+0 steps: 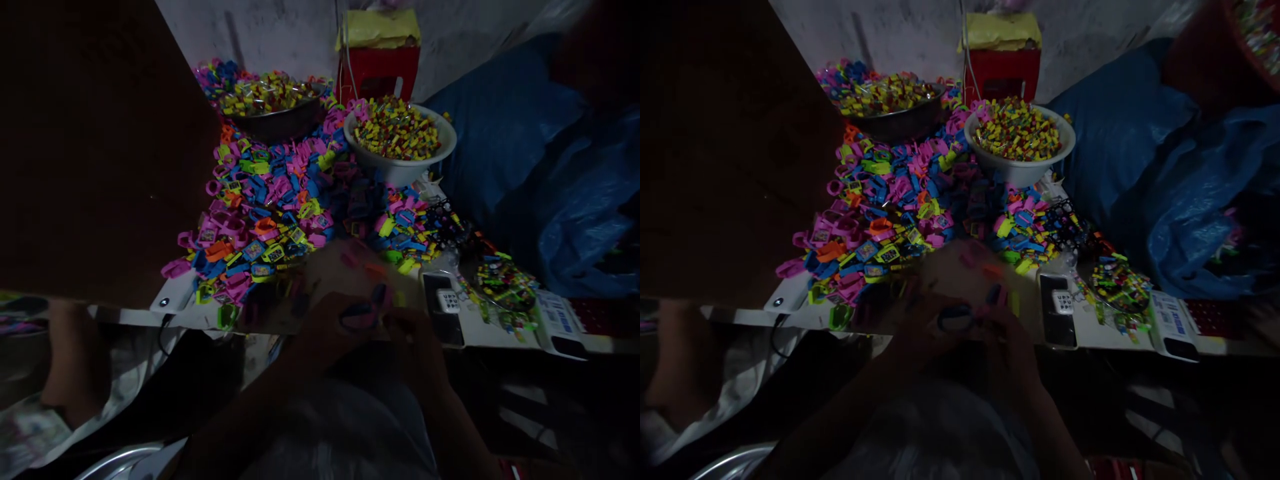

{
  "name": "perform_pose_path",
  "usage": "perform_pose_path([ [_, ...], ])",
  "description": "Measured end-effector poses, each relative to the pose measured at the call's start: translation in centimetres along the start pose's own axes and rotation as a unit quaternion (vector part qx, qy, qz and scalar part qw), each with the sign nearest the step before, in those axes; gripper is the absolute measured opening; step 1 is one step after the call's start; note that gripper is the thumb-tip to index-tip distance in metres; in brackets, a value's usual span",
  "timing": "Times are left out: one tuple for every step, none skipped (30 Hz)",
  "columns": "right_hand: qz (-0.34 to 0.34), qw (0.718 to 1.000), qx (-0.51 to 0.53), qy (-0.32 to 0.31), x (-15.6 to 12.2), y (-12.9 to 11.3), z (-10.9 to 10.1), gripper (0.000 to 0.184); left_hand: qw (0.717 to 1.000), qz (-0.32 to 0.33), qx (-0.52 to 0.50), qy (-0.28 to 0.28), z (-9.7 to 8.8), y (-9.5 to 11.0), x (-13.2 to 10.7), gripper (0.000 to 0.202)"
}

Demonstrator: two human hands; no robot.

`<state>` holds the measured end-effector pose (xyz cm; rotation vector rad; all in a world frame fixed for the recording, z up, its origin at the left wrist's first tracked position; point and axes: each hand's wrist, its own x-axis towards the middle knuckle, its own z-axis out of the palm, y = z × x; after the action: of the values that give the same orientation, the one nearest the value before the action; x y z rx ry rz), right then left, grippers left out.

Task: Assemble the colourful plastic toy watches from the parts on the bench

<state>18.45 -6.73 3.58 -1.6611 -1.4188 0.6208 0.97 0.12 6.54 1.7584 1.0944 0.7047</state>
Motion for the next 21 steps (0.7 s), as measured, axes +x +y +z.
perform_pose_path([
  [-0.004,1.000,-0.001,0.010,-0.1,-0.2,0.1,0.021,1.000,0.011,0.011,0.002,-0.1,0.1,-0.2,0.042],
  [-0.010,1.000,-0.004,0.013,-0.2,-0.3,0.2,0.020,1.000,0.021,0.021,0.004,-0.3,0.1,-0.3,0.042],
  [-0.014,1.000,-0.009,0.007,-0.2,-0.5,0.2,0.019,0.999,0.033,0.030,0.008,-0.4,0.1,-0.4,0.042],
  [-0.020,1.000,-0.016,-0.008,-0.2,-0.6,0.2,0.018,0.998,0.045,0.041,0.012,-0.5,0.1,-0.4,0.041],
  [-0.029,0.999,-0.025,-0.030,-0.1,-0.8,0.2,0.018,0.997,0.056,0.052,0.015,-0.5,0.0,-0.5,0.041],
  [-0.042,0.997,-0.036,-0.048,-0.1,-0.9,0.2,0.018,0.996,0.064,0.062,0.017,-0.5,-0.1,-0.6,0.041],
  [-0.062,0.995,-0.050,-0.061,0.0,-1.1,0.2,0.018,0.995,0.067,0.069,0.017,-0.5,-0.2,-0.6,0.041],
  [-0.085,0.992,-0.066,-0.069,0.0,-1.2,0.1,0.018,0.995,0.065,0.075,0.014,-0.5,-0.4,-0.7,0.043],
  [-0.112,0.987,-0.084,-0.074,0.0,-1.3,0.0,0.018,0.995,0.059,0.077,0.011,-0.4,-0.6,-0.7,0.045],
  [-0.138,0.982,-0.106,-0.078,0.0,-1.4,-0.1,0.018,0.996,0.048,0.075,0.008,-0.4,-0.8,-0.8,0.047],
  [-0.159,0.975,-0.130,-0.083,0.0,-1.5,-0.2,0.018,0.997,0.033,0.070,0.005,-0.3,-0.9,-0.9,0.048],
  [-0.174,0.968,-0.156,-0.094,0.0,-1.6,-0.3,0.018,0.998,0.017,0.063,0.000,-0.2,-1.1,-0.9,0.050],
  [-0.182,0.960,-0.185,-0.109,0.0,-1.7,-0.5,0.017,0.998,-0.002,0.056,-0.008,-0.1,-1.2,-1.0,0.051],
  [-0.186,0.950,-0.215,-0.127,-0.1,-1.7,-0.6,0.017,0.998,-0.020,0.047,-0.019,-0.1,-1.3,-1.0,0.051],
  [-0.189,0.940,-0.243,-0.147,-0.1,-1.7,-0.6,0.017,0.998,-0.039,0.034,-0.036,-0.1,-1.4,-1.0,0.050],
  [-0.190,0.930,-0.266,-0.167,-0.2,-1.7,-0.6,0.018,0.996,-0.058,0.017,-0.060,-0.1,-1.5,-1.0,0.047],
  [-0.193,0.921,-0.281,-0.188,-0.3,-1.5,-0.6,0.018,0.993,-0.076,-0.002,-0.088,-0.2,-1.6,-1.0,0.044],
  [-0.196,0.914,-0.290,-0.205,-0.5,-1.3,-0.4,0.020,0.989,-0.091,-0.020,-0.118,-0.2,-1.8,-1.0,0.041],
  [-0.202,0.909,-0.291,-0.219,-0.7,-1.1,-0.1,0.022,0.984,-0.103,-0.033,-0.145,-0.3,-1.9,-1.0,0.039],
  [-0.208,0.906,-0.289,-0.230,-0.9,-0.8,0.2,0.023,0.979,-0.112,-0.038,-0.165,-0.4,-2.1,-1.1,0.038],
  [-0.211,0.904,-0.284,-0.239,-1.1,-0.5,0.6,0.023,0.977,-0.116,-0.034,-0.177,-0.5,-2.4,-1.1,0.039],
])
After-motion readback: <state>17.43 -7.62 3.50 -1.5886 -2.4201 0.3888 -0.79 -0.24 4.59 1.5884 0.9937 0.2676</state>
